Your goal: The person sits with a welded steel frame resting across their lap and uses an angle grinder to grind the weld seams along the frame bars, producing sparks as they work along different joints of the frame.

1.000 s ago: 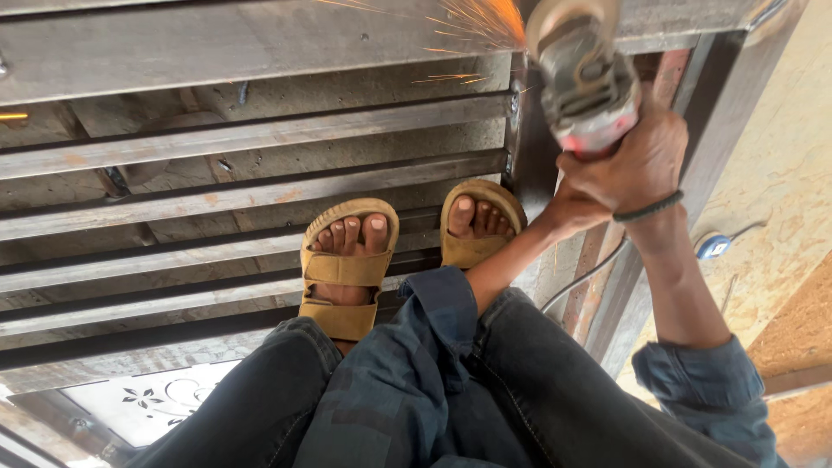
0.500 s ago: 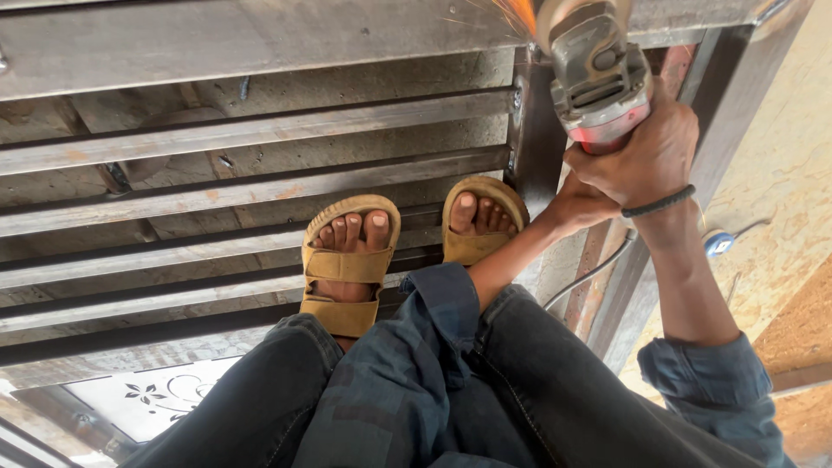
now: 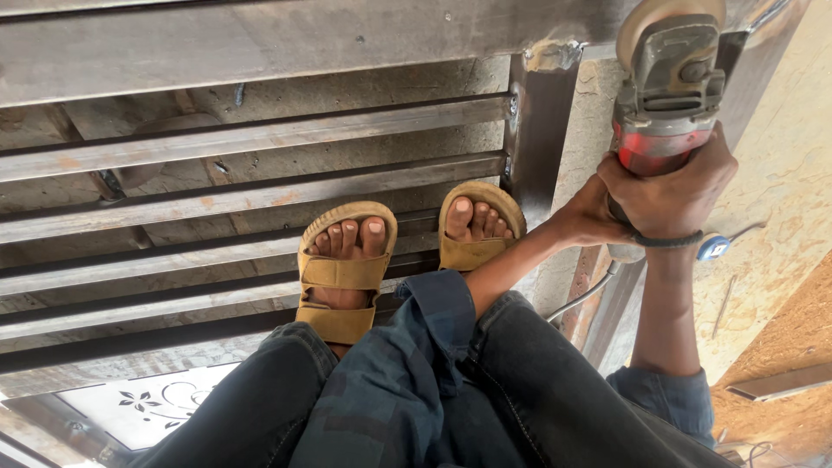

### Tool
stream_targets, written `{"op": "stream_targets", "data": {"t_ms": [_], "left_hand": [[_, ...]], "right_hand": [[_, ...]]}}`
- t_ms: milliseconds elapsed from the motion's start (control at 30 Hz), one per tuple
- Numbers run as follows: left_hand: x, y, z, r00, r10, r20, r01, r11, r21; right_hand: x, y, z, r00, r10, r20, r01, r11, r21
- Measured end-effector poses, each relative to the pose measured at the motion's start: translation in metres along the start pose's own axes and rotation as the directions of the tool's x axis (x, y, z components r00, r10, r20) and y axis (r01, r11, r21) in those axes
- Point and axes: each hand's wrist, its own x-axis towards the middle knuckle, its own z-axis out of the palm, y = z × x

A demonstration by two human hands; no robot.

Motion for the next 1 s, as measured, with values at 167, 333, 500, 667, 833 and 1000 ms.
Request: {"op": "stream_targets", "data": {"t_ms": [167, 333, 500, 667, 833, 1000], "left_hand": [[-0.017, -0.004, 0.002, 0.998, 0.017, -0.066, -0.004, 0.979, 0.205], [-0.025, -0.005, -0.002, 0.973, 0.109, -0.201, -0.021, 0.918, 0.396], [-0.023, -0.005, 0.001, 0.964, 0.106, -0.243, -0.039, 0.963, 0.267], [-0.022, 0.009, 0.008, 0.954, 0.133, -0.267, -0.058, 0.96, 0.274], [-0.027, 0.02, 0.012, 0.938, 0.208, -0.279, -0.08, 0.91, 0.408], [-0.027, 0.012, 0.01, 0.93, 0.198, -0.31, -0.075, 0.927, 0.367]], "right_hand": [[-0.006, -0.011, -0.003, 0.998, 0.025, 0.054, -0.027, 0.999, 0.035], [0.006, -0.024, 0.004, 0.993, 0.023, 0.115, -0.03, 0.997, 0.065], [0.013, -0.03, 0.009, 0.994, -0.015, 0.109, 0.012, 1.0, 0.029], [0.013, -0.034, 0.011, 0.989, -0.02, 0.144, 0.022, 1.0, -0.013], [0.015, -0.038, 0.015, 0.982, -0.054, 0.181, 0.053, 0.999, 0.012], [0.016, -0.039, 0.013, 0.986, -0.01, 0.169, 0.008, 1.0, 0.013]]}}
